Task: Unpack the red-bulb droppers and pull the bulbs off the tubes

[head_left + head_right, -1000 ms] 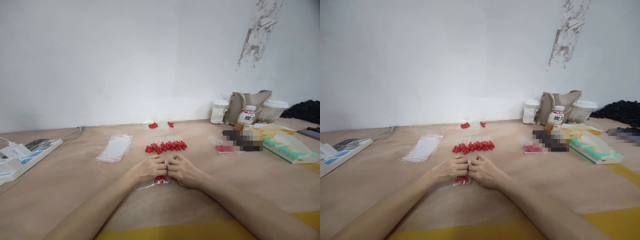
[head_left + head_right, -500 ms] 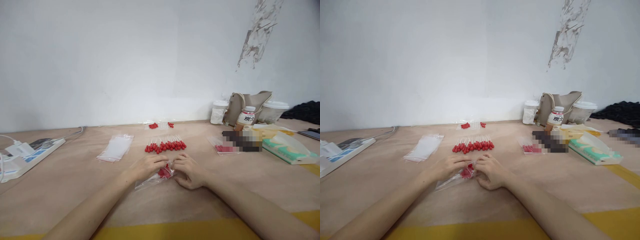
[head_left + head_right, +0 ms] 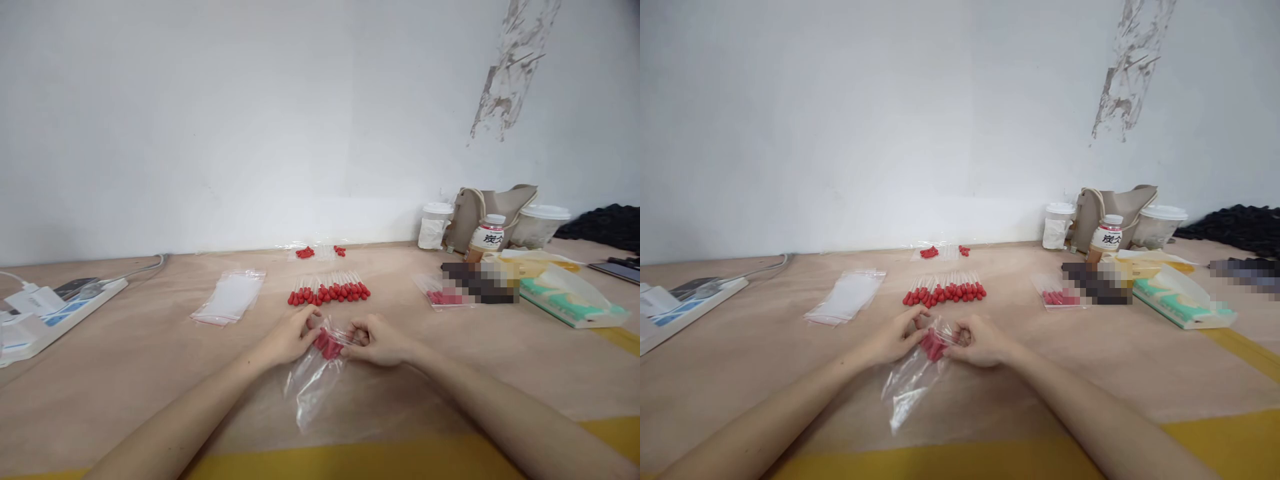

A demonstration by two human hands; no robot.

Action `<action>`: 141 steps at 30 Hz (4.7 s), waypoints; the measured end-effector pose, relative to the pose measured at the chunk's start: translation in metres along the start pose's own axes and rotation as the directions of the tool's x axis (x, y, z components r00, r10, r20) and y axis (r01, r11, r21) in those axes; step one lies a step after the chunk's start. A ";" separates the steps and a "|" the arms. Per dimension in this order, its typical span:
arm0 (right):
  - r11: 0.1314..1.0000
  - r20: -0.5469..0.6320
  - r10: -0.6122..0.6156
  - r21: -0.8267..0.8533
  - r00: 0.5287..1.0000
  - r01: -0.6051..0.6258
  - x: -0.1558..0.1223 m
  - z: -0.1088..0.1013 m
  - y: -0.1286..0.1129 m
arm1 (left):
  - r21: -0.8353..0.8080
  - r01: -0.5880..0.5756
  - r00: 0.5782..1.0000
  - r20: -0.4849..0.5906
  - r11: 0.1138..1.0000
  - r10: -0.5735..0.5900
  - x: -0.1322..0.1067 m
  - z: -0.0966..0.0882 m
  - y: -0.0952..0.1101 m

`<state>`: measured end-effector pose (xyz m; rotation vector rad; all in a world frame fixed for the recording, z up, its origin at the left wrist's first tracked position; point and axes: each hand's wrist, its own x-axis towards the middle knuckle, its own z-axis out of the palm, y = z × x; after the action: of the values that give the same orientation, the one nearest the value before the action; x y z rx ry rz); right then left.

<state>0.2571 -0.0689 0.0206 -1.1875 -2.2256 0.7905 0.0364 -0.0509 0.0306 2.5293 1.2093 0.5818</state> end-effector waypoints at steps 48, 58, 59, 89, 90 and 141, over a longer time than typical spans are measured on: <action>0.980 0.036 -0.192 -0.039 0.981 0.194 0.008 -0.018 0.036 | -0.132 -0.051 0.997 -0.072 0.990 0.042 -0.015 0.007 -0.018; 0.982 0.033 -0.182 -0.045 0.983 0.183 0.009 -0.017 0.040 | -0.293 0.108 0.994 0.049 0.950 -0.098 -0.022 -0.010 -0.037; 0.982 0.031 -0.184 -0.046 0.982 0.185 0.009 -0.017 0.040 | -0.312 0.117 0.993 0.063 0.943 -0.103 -0.022 -0.011 -0.034; 0.980 0.033 -0.193 -0.049 0.981 0.195 0.009 -0.017 0.041 | -0.085 0.114 0.992 -0.051 0.990 -0.119 -0.014 -0.009 -0.024; 0.978 0.032 -0.200 -0.050 0.979 0.202 0.009 -0.017 0.042 | -0.082 0.114 0.991 -0.055 0.990 -0.119 -0.012 -0.008 -0.025; 0.973 0.030 -0.228 -0.019 0.973 0.229 0.010 -0.013 0.045 | -0.040 0.724 0.690 0.032 0.688 -0.724 0.070 -0.036 -0.090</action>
<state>0.2862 -0.0369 0.0008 -0.9126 -2.3462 0.6938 -0.0014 0.0622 0.0417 1.7509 1.9878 0.3707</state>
